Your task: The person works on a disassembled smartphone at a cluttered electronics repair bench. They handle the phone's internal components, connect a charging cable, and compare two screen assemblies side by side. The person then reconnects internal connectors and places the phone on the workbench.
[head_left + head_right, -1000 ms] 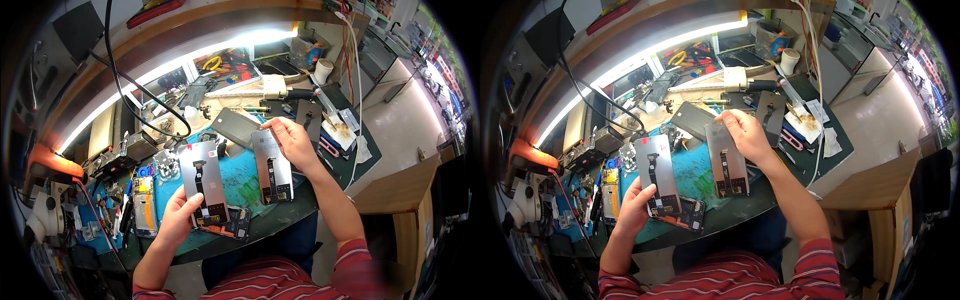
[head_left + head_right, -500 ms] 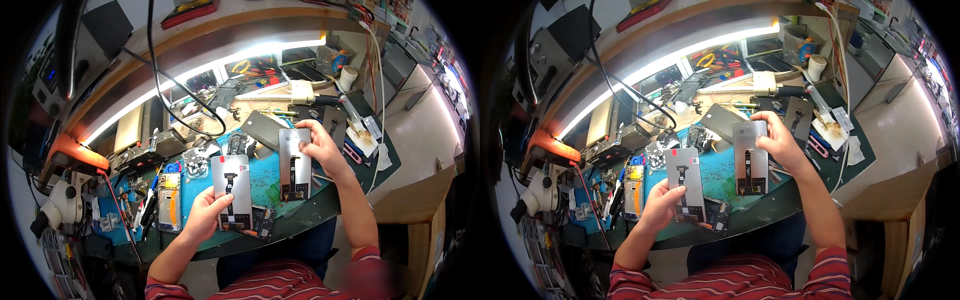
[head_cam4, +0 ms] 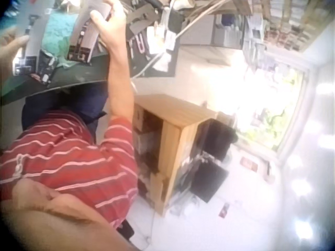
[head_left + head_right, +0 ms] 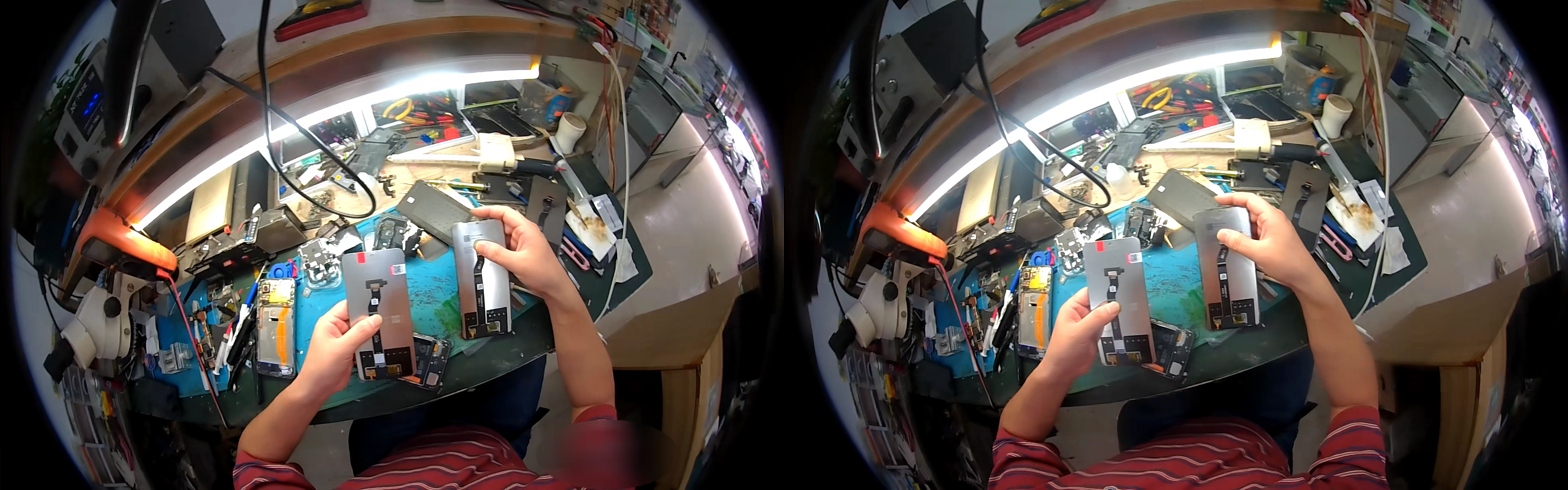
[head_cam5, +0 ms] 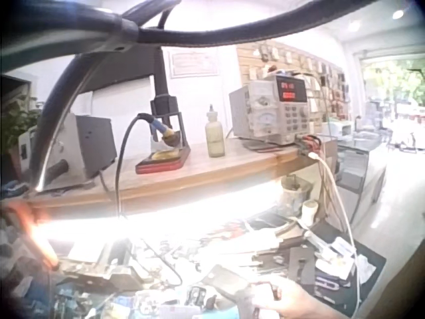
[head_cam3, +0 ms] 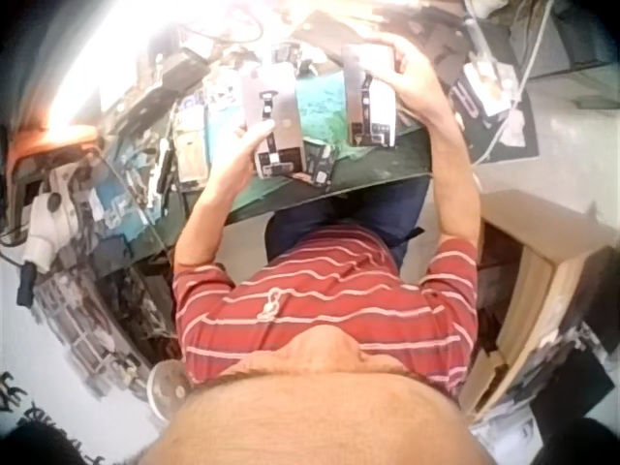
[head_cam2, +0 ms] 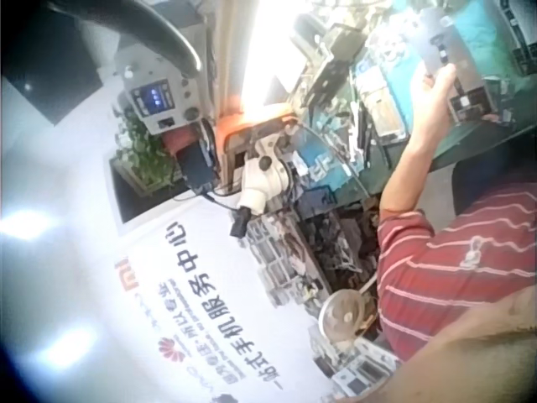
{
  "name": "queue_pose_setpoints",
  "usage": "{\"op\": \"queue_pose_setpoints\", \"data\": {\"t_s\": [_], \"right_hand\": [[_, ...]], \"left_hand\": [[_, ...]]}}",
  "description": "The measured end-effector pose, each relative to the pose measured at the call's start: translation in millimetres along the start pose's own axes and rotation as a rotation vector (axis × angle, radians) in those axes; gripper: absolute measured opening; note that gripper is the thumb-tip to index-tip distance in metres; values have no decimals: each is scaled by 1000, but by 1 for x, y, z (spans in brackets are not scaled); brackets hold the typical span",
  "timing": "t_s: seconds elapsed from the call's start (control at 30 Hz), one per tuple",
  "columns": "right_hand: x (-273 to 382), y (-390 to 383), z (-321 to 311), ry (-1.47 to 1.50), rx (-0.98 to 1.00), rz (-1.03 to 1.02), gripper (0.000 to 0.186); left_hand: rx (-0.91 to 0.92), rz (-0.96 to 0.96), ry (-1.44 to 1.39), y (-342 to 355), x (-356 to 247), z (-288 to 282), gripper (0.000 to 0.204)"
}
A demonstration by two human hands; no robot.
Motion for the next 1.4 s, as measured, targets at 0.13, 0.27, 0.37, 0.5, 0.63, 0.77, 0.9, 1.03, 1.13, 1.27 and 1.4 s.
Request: {"op": "queue_pose_setpoints", "data": {"t_s": [0.13,0.27,0.37,0.5,0.63,0.77,0.9,1.03,1.13,1.27,1.4], "right_hand": [[-3,0,-5,-26,-7,6,48],[-4,-1,-4,-6,2,15,47],[-2,-2,-2,-29,3,12,47],[0,-2,-2,-50,8,0,47],[4,-3,0,-68,10,9,46],[4,-3,1,-65,13,6,45],[6,-4,2,-85,5,4,44],[6,-4,2,-82,14,5,47],[6,-3,4,-71,12,10,44],[6,-4,3,-67,11,14,45],[6,-4,2,-52,16,10,45]], "left_hand": [[-7,15,46,-2,-5,5,26],[-32,15,135,-3,-3,2,26],[-48,23,137,-4,-3,1,26],[-46,27,124,-5,-5,2,25],[-57,44,145,-8,-7,4,24],[-62,61,170,-9,-7,6,22],[-67,59,211,-9,-7,6,22],[-31,60,244,-9,-7,7,27],[-26,62,263,-10,-9,7,29],[-9,60,254,-10,-9,6,29],[-17,53,261,-10,-8,6,29]]}}
Point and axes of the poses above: each hand's wrist, its own y-axis towards the middle knuckle, its own z-axis out of the palm, x = y × z, the point moved 5 cm from there along y, towards the middle knuckle, and after that the axes turned 4 degrees about y, right-handed, at the moved point
